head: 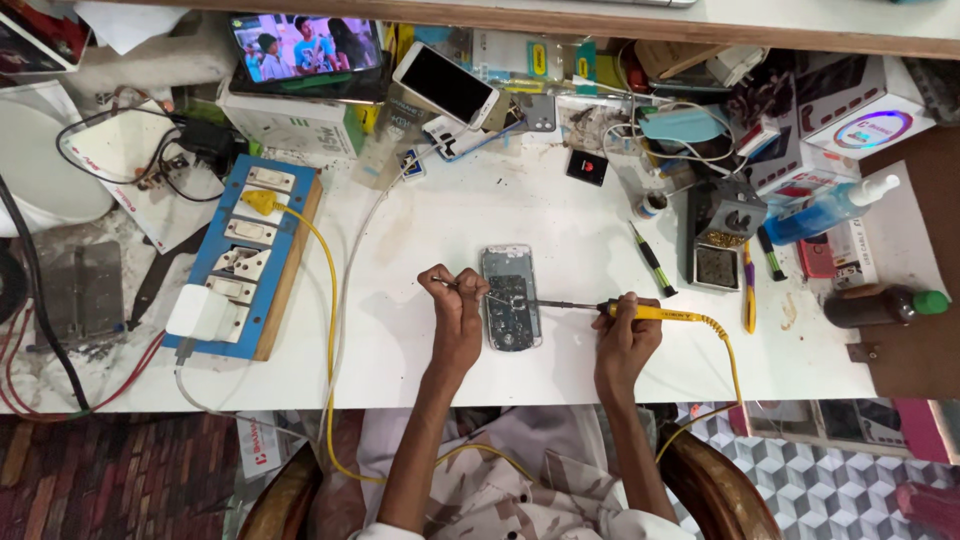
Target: The person uses a soldering iron and tweezers to work on a disassembled mobile phone motherboard. They repeatedly apply heat to specific points on the board while holding the tweezers steady.
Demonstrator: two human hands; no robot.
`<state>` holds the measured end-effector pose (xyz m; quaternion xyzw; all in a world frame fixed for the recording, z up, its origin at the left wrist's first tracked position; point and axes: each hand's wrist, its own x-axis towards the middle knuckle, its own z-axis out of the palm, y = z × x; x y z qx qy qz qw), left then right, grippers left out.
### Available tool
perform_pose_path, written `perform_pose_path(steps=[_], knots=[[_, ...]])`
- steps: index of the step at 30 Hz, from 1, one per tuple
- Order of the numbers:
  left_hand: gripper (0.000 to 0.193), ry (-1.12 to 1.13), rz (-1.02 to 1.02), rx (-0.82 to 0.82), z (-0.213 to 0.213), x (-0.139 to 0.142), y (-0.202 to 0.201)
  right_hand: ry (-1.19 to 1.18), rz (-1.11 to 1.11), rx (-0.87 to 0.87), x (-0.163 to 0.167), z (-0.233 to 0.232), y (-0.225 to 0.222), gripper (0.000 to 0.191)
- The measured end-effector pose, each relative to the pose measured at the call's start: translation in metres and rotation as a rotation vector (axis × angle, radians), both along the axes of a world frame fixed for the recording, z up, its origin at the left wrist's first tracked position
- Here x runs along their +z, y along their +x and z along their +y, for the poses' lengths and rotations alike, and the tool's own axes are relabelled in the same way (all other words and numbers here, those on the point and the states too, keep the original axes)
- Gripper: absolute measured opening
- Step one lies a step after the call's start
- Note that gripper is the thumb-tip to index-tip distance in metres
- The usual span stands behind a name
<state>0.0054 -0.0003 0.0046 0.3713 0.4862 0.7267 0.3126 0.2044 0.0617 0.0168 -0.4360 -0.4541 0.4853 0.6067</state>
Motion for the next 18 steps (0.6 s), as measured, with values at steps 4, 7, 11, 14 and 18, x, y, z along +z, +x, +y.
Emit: perform_pose_path(steps=[4, 7, 11, 14, 18], knots=[[0.020, -0.008, 0.000, 0.003, -0.0014, -0.0003, 0.0012, -0.051, -0.012, -0.012, -0.0012, -0.0006, 0.0021, 0.022], [0.020, -0.008, 0.009, 0.003, -0.0012, -0.0004, 0.0003, -0.028, 0.013, -0.038, -0.0024, 0.0009, 0.0031, 0.023], [0.020, -0.004, 0.022, 0.001, -0.0009, -0.0004, -0.0006, -0.010, -0.002, -0.075, -0.0013, 0.0011, 0.0020, 0.023], [0.020, 0.016, 0.024, 0.004, -0.0005, -0.0006, -0.0009, -0.004, -0.047, -0.077, 0.0014, -0.0004, -0.0008, 0.023], [0.021, 0.015, 0.000, 0.008, -0.0009, -0.0013, 0.0006, 0.024, -0.111, -0.066, 0.0054, -0.0031, -0.0008, 0.026]])
